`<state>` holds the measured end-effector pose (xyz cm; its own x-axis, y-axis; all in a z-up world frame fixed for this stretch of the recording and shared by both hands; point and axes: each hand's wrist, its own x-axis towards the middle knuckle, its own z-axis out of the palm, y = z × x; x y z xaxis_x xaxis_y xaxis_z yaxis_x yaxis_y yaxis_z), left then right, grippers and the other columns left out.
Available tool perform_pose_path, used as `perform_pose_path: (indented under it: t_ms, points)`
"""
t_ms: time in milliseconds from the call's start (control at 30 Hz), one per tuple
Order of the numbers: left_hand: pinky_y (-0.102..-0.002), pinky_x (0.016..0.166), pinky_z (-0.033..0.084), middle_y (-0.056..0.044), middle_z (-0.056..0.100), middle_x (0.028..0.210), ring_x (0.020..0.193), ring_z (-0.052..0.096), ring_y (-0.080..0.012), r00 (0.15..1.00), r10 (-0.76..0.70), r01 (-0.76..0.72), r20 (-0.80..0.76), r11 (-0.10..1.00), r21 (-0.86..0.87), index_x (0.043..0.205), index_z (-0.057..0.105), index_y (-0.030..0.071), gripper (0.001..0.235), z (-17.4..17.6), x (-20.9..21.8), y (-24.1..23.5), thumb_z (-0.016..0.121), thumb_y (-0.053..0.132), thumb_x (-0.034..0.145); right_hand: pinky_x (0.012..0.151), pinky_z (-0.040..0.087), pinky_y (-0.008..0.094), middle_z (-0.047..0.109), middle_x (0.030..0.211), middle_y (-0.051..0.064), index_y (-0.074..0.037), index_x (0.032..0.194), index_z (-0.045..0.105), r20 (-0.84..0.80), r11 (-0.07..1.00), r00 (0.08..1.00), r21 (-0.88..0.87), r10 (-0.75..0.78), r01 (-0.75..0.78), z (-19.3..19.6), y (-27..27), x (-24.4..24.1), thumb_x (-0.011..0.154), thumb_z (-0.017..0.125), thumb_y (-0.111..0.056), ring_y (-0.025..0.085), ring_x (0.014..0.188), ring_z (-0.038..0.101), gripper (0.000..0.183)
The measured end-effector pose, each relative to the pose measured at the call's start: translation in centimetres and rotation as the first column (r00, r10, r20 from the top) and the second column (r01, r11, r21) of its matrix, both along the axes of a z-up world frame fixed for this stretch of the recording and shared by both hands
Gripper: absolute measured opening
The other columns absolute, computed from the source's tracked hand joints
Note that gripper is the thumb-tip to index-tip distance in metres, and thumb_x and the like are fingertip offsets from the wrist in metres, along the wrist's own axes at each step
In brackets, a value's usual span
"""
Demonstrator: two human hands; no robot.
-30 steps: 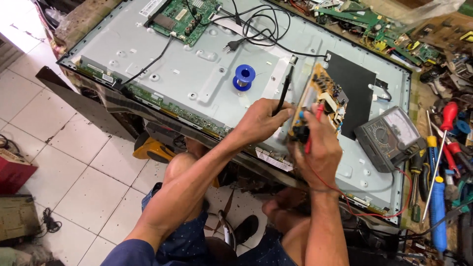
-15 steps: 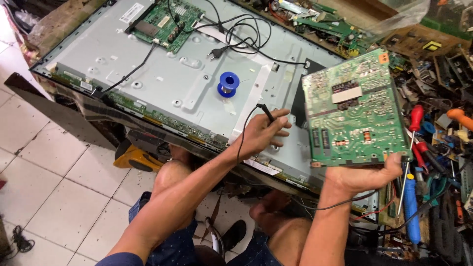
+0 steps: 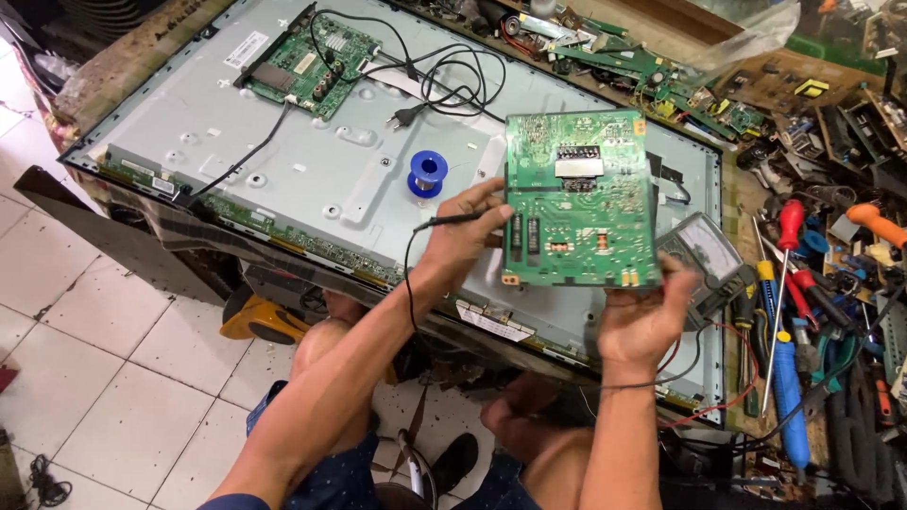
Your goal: The person uses a multimeter to test various points on a circuit board. They move the probes across different components and flip the board over to continue testing the other side.
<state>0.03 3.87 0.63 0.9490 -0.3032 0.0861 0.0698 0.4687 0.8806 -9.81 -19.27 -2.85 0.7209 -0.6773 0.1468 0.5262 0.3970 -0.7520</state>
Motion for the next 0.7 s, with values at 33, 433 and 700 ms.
perform_pose_path:
  t_ms: [33,433,700]
  points:
    - [-0.040,0.075,0.066,-0.015,0.069,0.099,0.091,0.068,-0.0257,1.000,0.000,0.000,-0.001,1.000,0.002,0.144,0.054,-0.006,0.056,-0.6,0.7,0.1,0.073,0.013,0.095,0.084,0.070,0.039,0.074,0.106,0.002,-0.021,0.109,0.068,-0.001,1.000,1.000,0.002,0.000,0.000,1.7,1.5,-0.9,0.096,0.062,-0.056,0.018,0.100,0.076,0.038]
    - [-0.036,0.060,0.065,-0.014,0.068,0.090,0.080,0.068,-0.0206,0.995,-0.068,0.052,0.075,0.978,0.202,0.135,0.062,-0.007,0.047,-3.1,2.9,0.9,0.071,0.006,0.091,0.040,0.049,0.027,0.054,0.057,0.005,-0.012,0.084,0.073,-0.476,0.759,0.846,-0.636,-0.241,-0.142,1.4,-0.2,-3.1,0.091,0.081,-0.014,0.013,0.044,0.057,0.011]
    - [-0.049,0.090,0.058,-0.008,0.080,0.097,0.099,0.075,-0.0354,0.959,-0.139,-0.083,0.247,0.695,0.714,0.132,0.069,0.006,0.042,-4.0,3.6,0.7,0.069,0.021,0.092,0.073,0.048,0.044,0.066,0.073,0.015,-0.019,0.092,0.078,-0.631,0.461,0.627,-0.770,-0.457,-0.440,4.0,0.8,-4.2,0.094,0.078,-0.037,0.031,0.076,0.065,0.019]
